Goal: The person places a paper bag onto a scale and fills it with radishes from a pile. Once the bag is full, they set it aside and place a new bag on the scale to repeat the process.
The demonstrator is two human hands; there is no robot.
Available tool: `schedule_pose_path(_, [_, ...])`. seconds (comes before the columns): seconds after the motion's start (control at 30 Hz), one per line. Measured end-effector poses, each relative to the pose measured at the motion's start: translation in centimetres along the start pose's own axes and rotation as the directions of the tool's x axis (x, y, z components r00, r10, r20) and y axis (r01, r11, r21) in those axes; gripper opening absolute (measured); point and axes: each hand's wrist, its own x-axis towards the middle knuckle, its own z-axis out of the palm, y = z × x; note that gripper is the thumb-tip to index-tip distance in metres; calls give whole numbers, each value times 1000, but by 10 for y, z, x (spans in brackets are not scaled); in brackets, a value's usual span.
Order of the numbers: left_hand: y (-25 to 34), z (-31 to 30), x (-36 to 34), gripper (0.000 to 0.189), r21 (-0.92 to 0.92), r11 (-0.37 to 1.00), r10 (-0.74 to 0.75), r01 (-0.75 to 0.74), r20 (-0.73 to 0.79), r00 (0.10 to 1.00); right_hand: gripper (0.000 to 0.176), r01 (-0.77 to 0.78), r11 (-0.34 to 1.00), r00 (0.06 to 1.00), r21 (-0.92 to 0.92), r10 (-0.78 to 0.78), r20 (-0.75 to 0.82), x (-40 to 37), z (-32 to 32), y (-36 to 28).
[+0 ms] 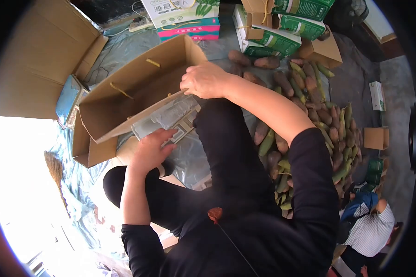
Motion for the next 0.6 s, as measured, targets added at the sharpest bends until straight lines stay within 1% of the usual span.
schedule_pose_path(0.03, [2,-2,0,36,-32,998,43,-45,-66,997,13,20,1000,1000,5,-20,-2,2,6,2])
schedule_pose_path(0.07, [3,-2,1,35,-63,994,85,-94,-132,988,13,6,1000,1000,14,-6,7,4,12,4])
schedule_pose_path(0.1, [2,-2,2,33,-94,983,133,-155,-213,968,12,50,999,999,-10,-50,16,6,16,4])
schedule_pose_path(0.13, [2,-2,3,33,-106,981,137,-160,-195,971,12,92,995,996,-31,-91,26,8,20,4])
schedule_pose_path(0.17, [3,-3,5,31,-94,978,153,-189,-300,942,14,76,995,989,-60,-68,133,11,24,4])
schedule_pose_path(0.2, [3,-5,8,30,-78,974,166,-215,-405,899,14,63,997,988,-54,-55,142,10,30,7])
schedule_pose_path(0.23, [4,-5,10,30,-13,975,191,-224,-476,858,15,112,992,993,-58,-111,27,8,36,10])
schedule_pose_path(0.27, [3,-7,11,30,9,984,160,-178,-492,856,18,161,985,982,-67,-166,-90,3,42,12])
schedule_pose_path(0.3, [2,-7,13,31,46,988,150,-147,-506,849,24,103,995,985,-19,-104,-136,-1,36,10])
schedule_pose_path(0.33, [0,-7,15,32,84,990,143,-116,-521,841,24,93,996,987,-14,-94,-132,-6,31,12])
schedule_pose_path(0.37, [-7,-5,15,36,102,992,119,-78,-502,856,26,25,998,960,64,-6,-282,-13,27,15])
schedule_pose_path(0.4, [-9,-3,15,36,97,992,119,-81,-493,862,28,-32,988,904,150,92,-417,-21,23,17])
schedule_pose_path(0.47, [-12,0,17,38,162,987,84,1,-523,848,30,-258,945,853,200,320,-413,-55,10,20])
schedule_pose_path(0.5, [-13,1,16,40,146,989,49,32,-518,854,30,-315,928,812,198,372,-449,-78,10,26])
schedule_pose_path(0.53, [-15,2,15,40,141,990,52,24,-509,859,28,-414,889,783,197,458,-422,-103,12,31])
schedule_pose_path(0.57, [-17,3,15,40,175,983,49,51,-524,850,27,-488,852,741,192,520,-425,-130,12,32])
schedule_pose_path(0.6, [-18,2,15,41,208,975,47,79,-540,841,27,-582,779,680,232,623,-388,-159,20,35])
